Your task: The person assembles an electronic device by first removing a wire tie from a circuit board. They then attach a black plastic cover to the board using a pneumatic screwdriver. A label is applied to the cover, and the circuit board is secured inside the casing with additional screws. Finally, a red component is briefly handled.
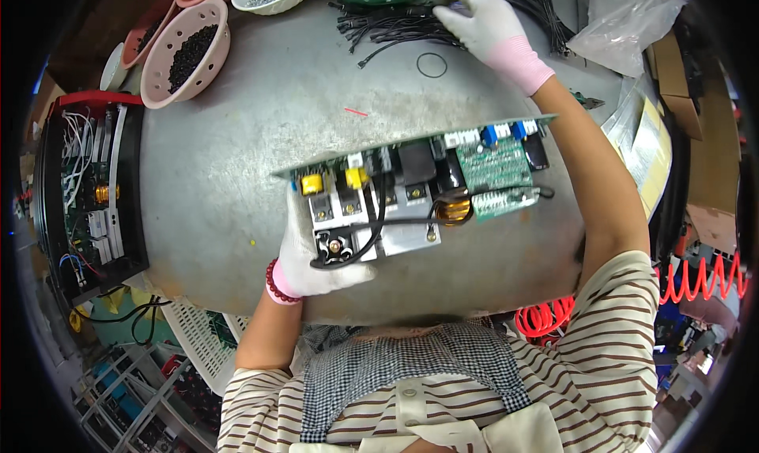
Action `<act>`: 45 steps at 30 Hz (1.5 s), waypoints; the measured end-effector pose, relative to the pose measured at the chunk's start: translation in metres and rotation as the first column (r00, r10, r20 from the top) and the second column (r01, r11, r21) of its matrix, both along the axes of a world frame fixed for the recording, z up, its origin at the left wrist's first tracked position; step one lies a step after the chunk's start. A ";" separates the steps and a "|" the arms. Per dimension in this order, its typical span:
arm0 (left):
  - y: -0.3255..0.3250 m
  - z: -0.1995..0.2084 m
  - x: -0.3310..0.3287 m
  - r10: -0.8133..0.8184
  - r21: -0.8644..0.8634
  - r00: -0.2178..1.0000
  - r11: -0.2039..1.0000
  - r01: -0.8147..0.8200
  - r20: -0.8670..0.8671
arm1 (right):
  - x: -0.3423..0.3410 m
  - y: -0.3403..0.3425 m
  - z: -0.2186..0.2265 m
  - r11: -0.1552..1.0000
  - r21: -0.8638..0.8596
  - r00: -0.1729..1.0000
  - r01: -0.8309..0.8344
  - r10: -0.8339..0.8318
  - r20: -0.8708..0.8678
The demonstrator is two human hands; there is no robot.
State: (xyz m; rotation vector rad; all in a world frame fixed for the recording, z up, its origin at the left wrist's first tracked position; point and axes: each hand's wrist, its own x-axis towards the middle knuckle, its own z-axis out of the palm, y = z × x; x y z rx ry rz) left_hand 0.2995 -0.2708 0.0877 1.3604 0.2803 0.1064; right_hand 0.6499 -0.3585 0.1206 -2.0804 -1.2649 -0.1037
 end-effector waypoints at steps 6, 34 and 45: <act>0.000 0.007 0.006 0.007 -0.005 0.990 1.000 -0.007 0.141 | -0.011 -0.006 0.006 0.998 -0.063 1.000 0.005 -0.005 0.004; -0.003 0.013 0.018 0.051 0.011 0.941 0.998 -0.059 0.336 | -0.227 -0.133 0.127 0.945 -0.275 0.984 -0.178 0.169 -0.059; -0.006 0.010 0.015 0.116 0.543 0.783 0.658 -0.521 0.611 | -0.258 -0.113 0.093 0.971 0.076 0.698 0.226 -0.107 -0.708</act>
